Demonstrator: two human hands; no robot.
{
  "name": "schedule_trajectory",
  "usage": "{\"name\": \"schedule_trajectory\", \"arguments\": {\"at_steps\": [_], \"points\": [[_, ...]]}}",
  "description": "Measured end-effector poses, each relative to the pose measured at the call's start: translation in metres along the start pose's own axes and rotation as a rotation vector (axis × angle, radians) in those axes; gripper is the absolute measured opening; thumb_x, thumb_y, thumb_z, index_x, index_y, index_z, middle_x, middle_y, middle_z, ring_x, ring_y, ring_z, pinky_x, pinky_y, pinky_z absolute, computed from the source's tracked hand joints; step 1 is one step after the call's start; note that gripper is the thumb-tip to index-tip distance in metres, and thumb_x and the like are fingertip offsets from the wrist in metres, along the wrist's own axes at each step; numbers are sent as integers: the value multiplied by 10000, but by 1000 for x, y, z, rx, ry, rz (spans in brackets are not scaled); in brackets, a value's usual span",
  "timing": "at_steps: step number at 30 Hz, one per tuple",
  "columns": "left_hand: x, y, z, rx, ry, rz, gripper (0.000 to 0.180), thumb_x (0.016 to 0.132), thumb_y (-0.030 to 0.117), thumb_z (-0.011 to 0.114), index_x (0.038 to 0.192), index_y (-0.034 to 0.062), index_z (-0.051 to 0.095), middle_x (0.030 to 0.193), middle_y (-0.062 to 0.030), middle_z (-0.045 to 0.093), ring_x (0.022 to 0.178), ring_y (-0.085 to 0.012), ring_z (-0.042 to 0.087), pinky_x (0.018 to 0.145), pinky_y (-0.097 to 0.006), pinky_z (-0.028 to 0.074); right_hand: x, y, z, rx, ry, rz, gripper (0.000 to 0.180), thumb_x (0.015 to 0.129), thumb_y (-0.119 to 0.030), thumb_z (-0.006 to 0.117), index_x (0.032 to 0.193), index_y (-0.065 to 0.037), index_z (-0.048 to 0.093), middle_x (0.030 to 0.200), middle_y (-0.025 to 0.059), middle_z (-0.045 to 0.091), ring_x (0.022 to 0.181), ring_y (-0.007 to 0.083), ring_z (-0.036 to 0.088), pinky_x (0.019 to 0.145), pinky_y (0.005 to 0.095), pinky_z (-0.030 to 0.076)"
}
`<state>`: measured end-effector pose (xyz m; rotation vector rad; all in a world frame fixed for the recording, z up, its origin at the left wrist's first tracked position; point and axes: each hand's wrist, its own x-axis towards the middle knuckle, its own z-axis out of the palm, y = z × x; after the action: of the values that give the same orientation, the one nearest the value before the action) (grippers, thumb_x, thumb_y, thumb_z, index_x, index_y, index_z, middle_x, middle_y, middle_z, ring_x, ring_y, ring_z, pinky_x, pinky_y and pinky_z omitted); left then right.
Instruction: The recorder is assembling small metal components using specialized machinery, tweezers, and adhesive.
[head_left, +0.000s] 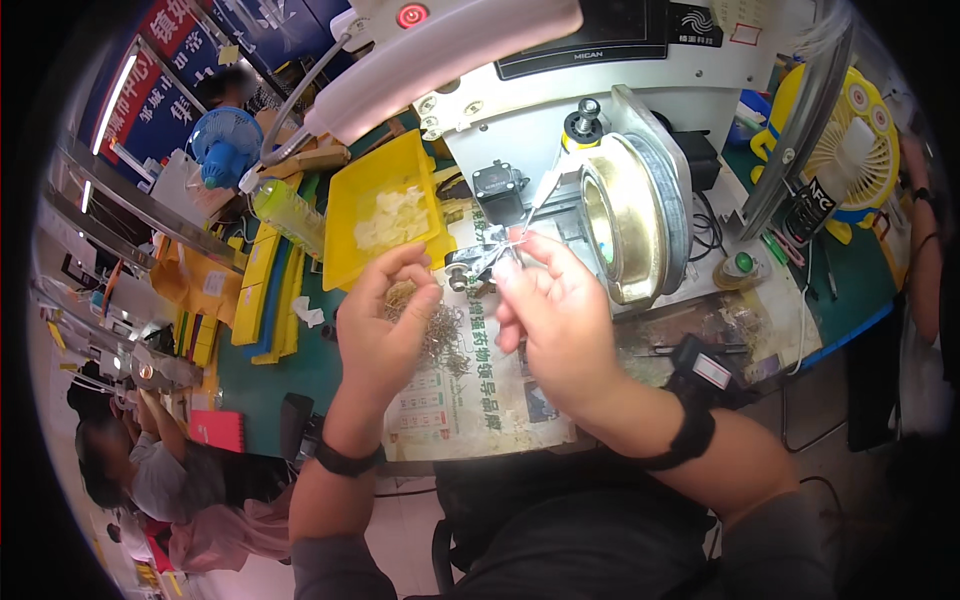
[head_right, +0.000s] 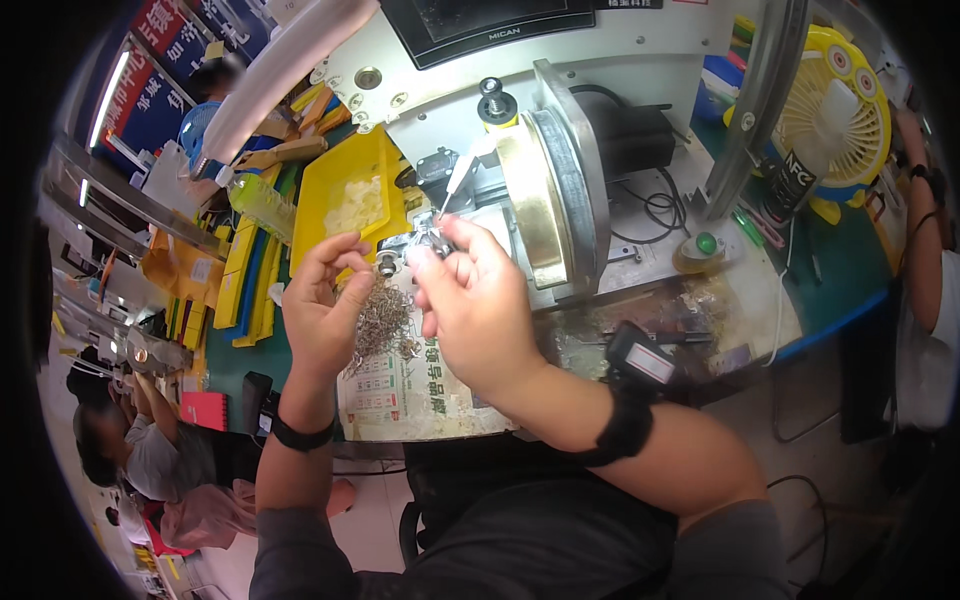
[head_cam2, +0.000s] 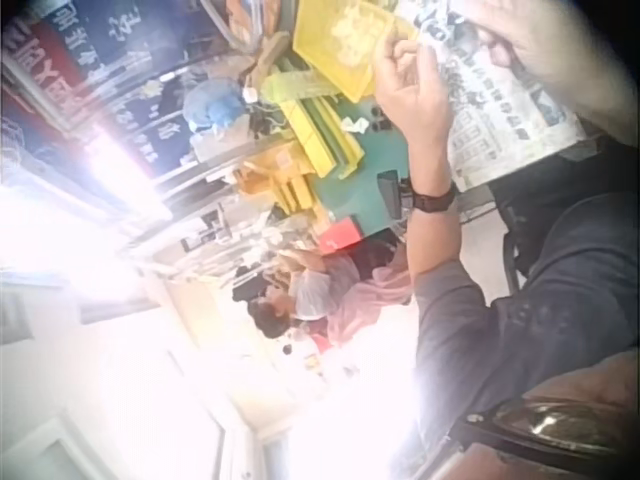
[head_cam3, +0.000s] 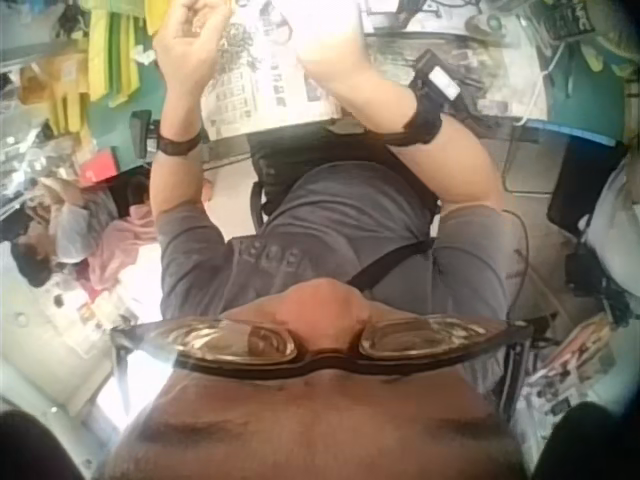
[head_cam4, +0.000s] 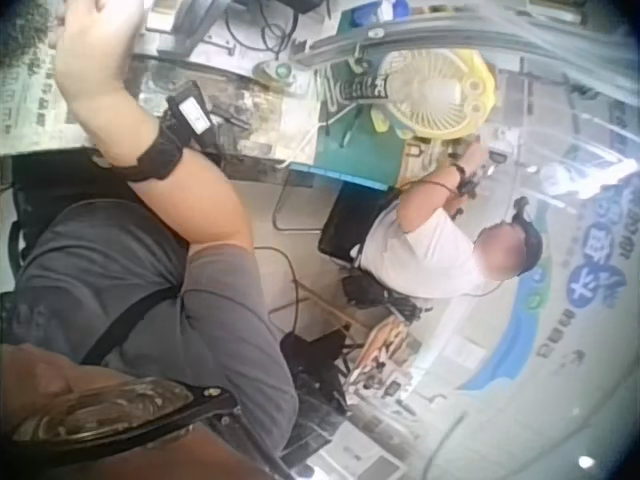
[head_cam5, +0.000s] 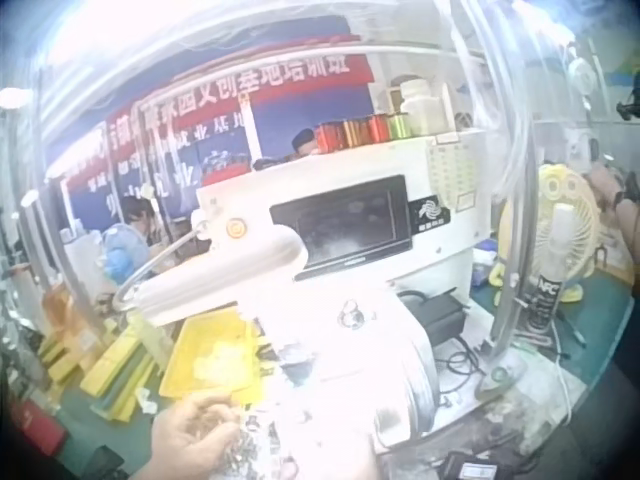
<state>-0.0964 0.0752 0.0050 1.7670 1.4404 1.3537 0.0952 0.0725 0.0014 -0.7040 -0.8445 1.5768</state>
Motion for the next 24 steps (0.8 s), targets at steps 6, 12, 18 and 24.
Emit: {"name": "schedule_trajectory", "arguments": {"at_steps": [6, 12, 18, 24], "points": [[4, -2, 2, 133, 4, 215, 188, 862, 63, 701, 1039, 0, 702, 1082, -132, 701, 1030, -211, 651, 938, -323, 480, 6, 14, 9, 152, 177, -130, 160, 1035, -153, 558, 1024, 7, 563, 721, 2, 544, 577, 46, 476, 515, 196, 400], [22, 15, -1, 77, 62, 208, 179, 890, 94, 681, 1038, -4, 708, 1036, -138, 718, 997, -226, 673, 925, -318, 496, -27, 12, -17, 99, 121, 156, 180, 1049, -201, 519, 987, -32, 537, 682, -6, 490, 535, 79, 431, 493, 228, 348], [98, 21, 27, -161, -510, -14, 233, 937, 149, 634, 1043, -35, 728, 1060, -111, 733, 972, -164, 663, 913, -296, 494, 28, 19, -20, 199, 149, 285, 152, 1047, -169, 497, 941, -76, 553, 646, -50, 448, 485, 66, 345, 444, 239, 265], [114, 15, 37, -344, -869, -176, 110, 882, 129, 712, 869, 25, 681, 1050, -91, 706, 1022, -186, 639, 920, -338, 487, 43, 9, -5, 80, 229, 219, 173, 1041, -205, 524, 966, -58, 574, 699, -39, 481, 502, 63, 377, 430, 244, 278]]}}
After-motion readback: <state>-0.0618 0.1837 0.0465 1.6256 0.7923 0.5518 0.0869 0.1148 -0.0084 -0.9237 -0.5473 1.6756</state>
